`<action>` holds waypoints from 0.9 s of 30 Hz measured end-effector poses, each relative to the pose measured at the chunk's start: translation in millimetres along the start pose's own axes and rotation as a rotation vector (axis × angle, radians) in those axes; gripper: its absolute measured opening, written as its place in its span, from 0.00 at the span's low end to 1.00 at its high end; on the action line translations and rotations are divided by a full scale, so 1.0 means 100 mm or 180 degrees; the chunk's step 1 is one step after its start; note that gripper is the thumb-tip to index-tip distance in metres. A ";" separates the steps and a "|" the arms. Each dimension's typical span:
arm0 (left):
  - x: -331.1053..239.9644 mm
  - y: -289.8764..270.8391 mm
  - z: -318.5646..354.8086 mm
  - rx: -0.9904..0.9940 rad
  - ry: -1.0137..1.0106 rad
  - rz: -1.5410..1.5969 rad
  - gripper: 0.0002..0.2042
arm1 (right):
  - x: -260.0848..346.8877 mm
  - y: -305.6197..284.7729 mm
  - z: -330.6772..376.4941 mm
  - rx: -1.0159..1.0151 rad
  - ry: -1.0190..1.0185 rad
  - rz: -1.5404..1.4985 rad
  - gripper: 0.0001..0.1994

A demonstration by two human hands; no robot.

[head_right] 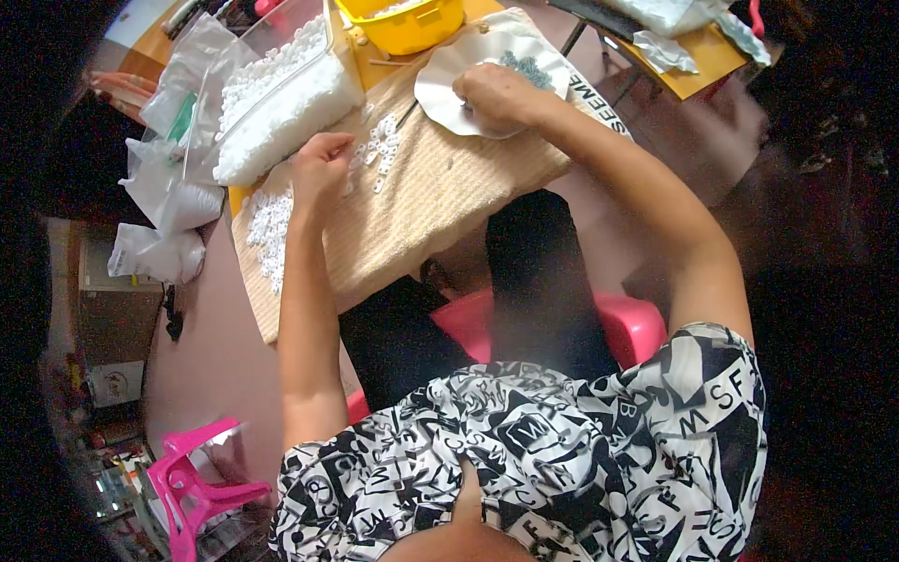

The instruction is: Assembling small hardware components by hand, joining white plastic parts with small pins.

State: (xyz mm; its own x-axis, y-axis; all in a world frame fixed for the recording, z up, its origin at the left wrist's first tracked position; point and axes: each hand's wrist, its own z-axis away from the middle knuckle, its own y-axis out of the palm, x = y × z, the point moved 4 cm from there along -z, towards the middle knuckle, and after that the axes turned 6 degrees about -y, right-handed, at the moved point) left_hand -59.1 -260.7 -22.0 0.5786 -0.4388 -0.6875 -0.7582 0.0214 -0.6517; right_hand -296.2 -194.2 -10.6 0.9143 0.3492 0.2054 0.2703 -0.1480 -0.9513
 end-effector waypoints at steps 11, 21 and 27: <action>-0.04 0.30 -0.17 0.0526 0.0458 -0.0524 0.03 | -0.11 -0.03 -0.02 -0.0382 0.0190 -0.0540 0.04; -0.30 -0.20 0.25 -0.0360 -0.0292 0.1159 0.06 | -0.09 0.01 -0.07 -0.0581 0.0374 -0.0686 0.06; -0.39 -0.40 0.97 -0.0392 -0.0886 0.2971 0.07 | -0.10 -0.02 -0.04 -0.0867 0.0752 -0.0543 0.05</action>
State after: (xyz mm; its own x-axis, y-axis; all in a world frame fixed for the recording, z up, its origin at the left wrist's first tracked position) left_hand -22.0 -156.9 0.3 -0.2310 -0.0654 -0.9707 -0.9639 0.1514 0.2192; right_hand -304.6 -201.2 -9.7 0.8850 0.1722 0.4326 0.4653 -0.3574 -0.8098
